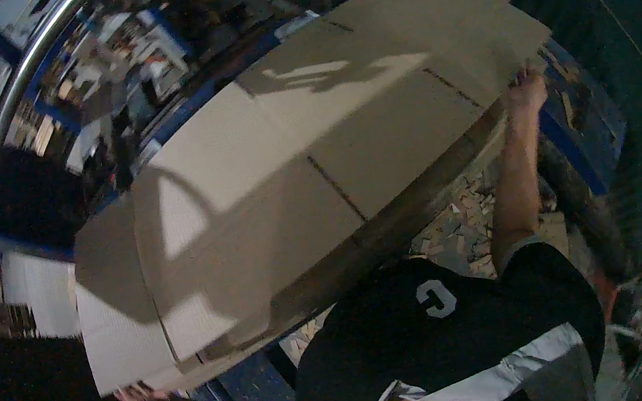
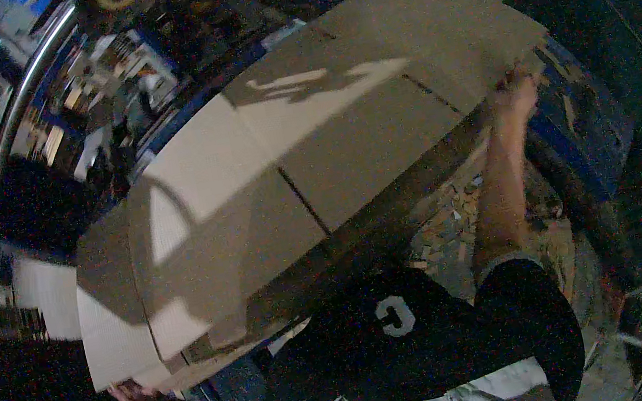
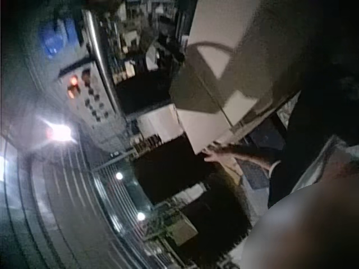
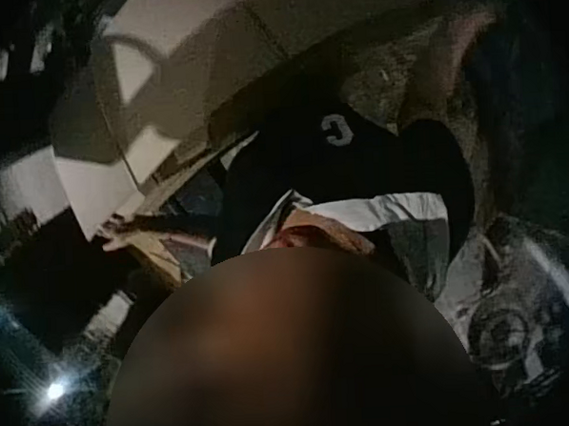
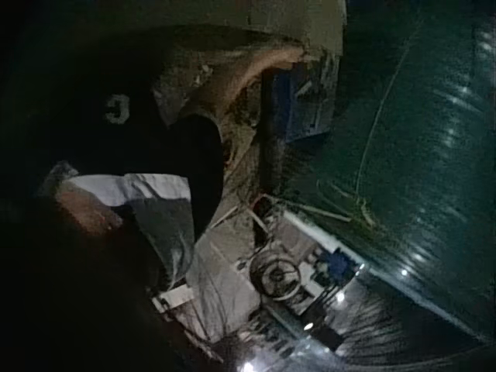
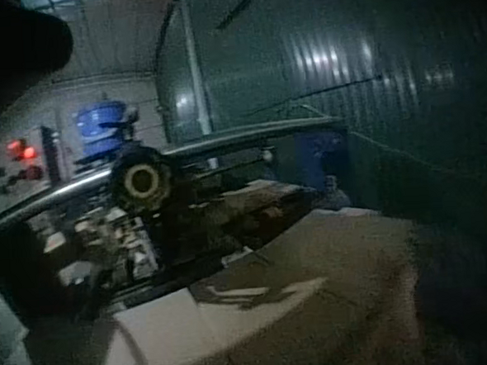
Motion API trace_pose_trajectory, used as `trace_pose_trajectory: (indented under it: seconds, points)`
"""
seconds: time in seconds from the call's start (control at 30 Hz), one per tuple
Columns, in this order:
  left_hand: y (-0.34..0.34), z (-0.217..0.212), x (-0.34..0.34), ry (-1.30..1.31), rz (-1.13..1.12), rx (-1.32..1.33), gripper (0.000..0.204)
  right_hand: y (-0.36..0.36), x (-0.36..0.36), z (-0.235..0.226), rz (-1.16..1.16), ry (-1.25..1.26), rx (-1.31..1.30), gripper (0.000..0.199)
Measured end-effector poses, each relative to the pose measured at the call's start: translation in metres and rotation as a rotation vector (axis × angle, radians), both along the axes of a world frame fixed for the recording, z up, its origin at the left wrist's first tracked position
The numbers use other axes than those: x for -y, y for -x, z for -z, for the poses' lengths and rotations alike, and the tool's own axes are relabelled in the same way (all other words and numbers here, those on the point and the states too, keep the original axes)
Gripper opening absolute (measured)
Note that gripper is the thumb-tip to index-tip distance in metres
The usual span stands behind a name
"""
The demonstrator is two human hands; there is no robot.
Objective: The person repeatedly folds large cardboard sheets along pre-scored lines using both hands. The folded pieces are placed into a blue bin to the left. The process is continuous and repetitive throughout the clip.
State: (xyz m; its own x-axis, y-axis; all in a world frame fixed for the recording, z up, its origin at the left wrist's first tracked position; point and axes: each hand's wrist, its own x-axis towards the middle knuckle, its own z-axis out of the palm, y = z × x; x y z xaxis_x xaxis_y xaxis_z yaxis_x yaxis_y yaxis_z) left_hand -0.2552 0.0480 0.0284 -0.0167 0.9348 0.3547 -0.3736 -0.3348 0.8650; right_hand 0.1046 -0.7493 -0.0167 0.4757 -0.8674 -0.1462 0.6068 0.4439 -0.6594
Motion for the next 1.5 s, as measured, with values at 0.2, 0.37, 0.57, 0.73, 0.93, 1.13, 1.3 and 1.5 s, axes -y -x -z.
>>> trace_pose_trajectory:
  seconds: [0.2, 0.37, 0.57, 0.73, 0.93, 1.13, 1.3, 1.5]
  points:
    - [-0.018, 0.038, -0.021, 0.247, 0.595, 0.025, 0.037, 0.035, 0.002, -0.056, -0.396, 0.599, -0.015, 0.030]
    - [-0.005, 0.031, 0.071, -0.132, 0.341, -0.637, 0.030, 0.146, -0.093, -0.065, -0.434, 1.148, 0.061, 0.037]
    - [-0.053, 0.000, 0.181, -0.907, 0.688, -0.922, 0.041, 0.175, -0.161, -0.032, -0.617, 2.541, 0.058, 0.037]
    - [-0.076, -0.019, 0.197, -1.252, 0.782, -1.285, 0.046, 0.149, -0.171, -0.033, -0.681, 2.487, 0.267, 0.051]
    - [-0.092, -0.020, 0.186, -1.282, 0.790, -1.339, 0.052, 0.123, -0.180, -0.042, -0.721, 2.746, 0.271, 0.045]
    - [-0.094, -0.029, 0.132, -0.782, 1.224, -1.107, 0.041, 0.050, -0.144, -0.037, -1.002, 2.185, 0.013, 0.039]
    - [-0.184, 0.002, 0.039, 0.077, 0.759, -0.955, 0.049, -0.089, -0.097, 0.000, -0.963, 1.265, -0.554, 0.046]
    - [-0.254, 0.037, 0.000, -0.094, 0.549, -1.222, 0.060, -0.180, -0.082, 0.039, -0.744, 1.960, -0.851, 0.042]
